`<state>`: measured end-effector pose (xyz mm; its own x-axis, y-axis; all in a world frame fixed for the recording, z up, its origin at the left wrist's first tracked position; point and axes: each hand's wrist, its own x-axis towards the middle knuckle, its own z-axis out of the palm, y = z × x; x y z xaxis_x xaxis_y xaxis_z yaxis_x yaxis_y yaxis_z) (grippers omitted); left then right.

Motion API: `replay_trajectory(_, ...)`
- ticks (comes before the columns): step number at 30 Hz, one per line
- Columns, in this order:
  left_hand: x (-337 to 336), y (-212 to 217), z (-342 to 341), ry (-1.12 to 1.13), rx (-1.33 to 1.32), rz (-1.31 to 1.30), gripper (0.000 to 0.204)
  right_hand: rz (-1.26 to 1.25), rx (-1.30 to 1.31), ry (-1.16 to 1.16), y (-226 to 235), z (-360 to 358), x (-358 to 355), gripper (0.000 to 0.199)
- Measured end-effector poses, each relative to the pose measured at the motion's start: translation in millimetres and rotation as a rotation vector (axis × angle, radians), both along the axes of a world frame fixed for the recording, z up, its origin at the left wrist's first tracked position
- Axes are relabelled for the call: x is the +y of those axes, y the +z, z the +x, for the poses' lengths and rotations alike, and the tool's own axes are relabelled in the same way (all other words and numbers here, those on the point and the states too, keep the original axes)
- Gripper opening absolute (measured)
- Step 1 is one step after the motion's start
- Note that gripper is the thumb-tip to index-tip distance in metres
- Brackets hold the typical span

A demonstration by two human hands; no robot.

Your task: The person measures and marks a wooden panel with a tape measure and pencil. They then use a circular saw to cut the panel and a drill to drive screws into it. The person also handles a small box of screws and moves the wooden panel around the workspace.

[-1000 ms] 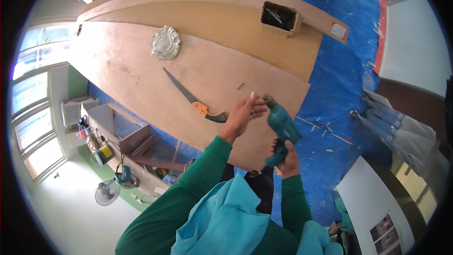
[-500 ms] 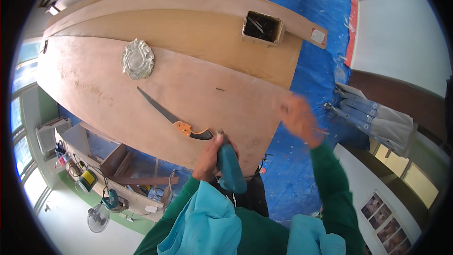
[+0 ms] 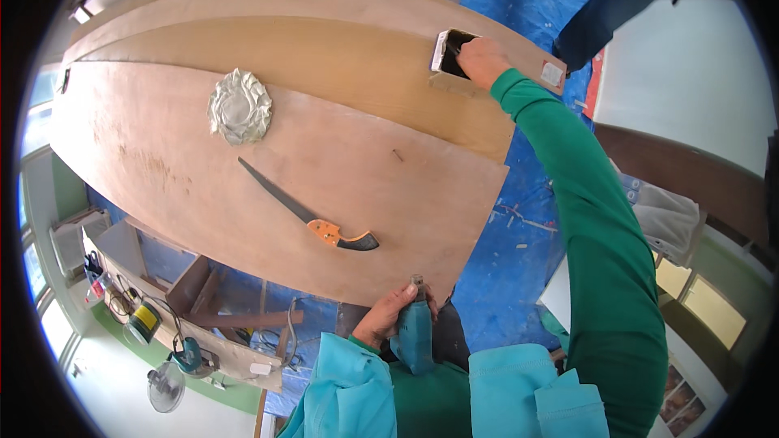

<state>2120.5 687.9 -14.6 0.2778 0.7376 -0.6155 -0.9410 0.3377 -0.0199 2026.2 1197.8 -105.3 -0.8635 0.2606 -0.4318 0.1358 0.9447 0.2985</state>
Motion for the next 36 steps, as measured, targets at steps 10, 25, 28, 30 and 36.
replay_trajectory(10, -2.0, -5.6, -1.1, 0.013, -0.035, 0.078, 0.054, -0.044, -0.059, 0.242, 1.4, 15.2, 16.9, 0.011)
replay_trajectory(25, 12.0, 52.4, 13.2, 0.009, 0.118, 0.203, 0.057, -0.437, 0.637, -0.442, 56.5, 92.8, -8.2, 0.038)
replay_trajectory(28, 21.9, 68.6, 16.2, 0.038, 0.145, 0.248, 0.055, -0.786, 0.921, -0.708, 110.1, 122.0, -68.1, 0.045)
replay_trajectory(30, 18.0, 73.3, 23.6, 0.044, 0.130, 0.343, 0.052, -1.052, 0.922, -0.877, 164.0, 158.2, -132.6, 0.026)
replay_trajectory(36, 32.8, 104.1, 39.3, -0.126, 0.088, 0.316, 0.055, -1.560, 0.725, -0.990, 264.4, 278.1, -236.3, 0.015)
